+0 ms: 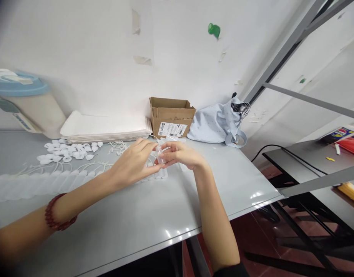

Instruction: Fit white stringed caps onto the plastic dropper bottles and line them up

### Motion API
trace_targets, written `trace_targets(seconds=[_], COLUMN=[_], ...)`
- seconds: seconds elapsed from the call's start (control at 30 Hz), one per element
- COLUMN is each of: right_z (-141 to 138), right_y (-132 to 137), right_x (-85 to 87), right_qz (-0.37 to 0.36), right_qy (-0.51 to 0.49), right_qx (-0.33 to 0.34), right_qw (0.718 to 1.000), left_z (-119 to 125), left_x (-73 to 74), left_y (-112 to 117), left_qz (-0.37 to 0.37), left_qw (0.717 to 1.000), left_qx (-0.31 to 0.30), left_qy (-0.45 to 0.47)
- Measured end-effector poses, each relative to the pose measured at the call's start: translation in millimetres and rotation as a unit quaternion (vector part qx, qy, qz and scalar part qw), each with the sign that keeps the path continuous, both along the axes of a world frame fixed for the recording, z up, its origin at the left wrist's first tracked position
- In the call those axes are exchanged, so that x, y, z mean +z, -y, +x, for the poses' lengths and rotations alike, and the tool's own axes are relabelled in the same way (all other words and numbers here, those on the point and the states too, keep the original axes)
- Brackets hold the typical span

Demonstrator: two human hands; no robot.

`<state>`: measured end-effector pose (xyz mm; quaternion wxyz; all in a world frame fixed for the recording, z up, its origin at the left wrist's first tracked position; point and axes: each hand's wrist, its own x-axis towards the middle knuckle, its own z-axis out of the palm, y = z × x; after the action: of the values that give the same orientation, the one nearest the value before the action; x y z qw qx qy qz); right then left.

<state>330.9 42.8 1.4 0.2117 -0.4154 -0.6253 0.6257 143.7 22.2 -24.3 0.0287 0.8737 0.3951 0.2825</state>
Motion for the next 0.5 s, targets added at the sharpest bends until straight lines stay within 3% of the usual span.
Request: trace_targets(seconds=[0.23,0.5], right_z=[24.0,22.7], right_y=[-2.3,-6.8], right_x=[3.3,1.4], right_qz=[0.062,0.123], right_qy=[0.223,0.341], right_qx=[0.018,0.006], right_qw=[0.973,0.932], left_z=[31.8,44.9], left_x=[-9.0,-25.1], left_y=[-4.1,-6.6], left_qz=[-0.088,-0.1], left_qw=[0.995,0.989], left_qx=[-0.005,-0.009], left_qy=[-0.045,-0.107])
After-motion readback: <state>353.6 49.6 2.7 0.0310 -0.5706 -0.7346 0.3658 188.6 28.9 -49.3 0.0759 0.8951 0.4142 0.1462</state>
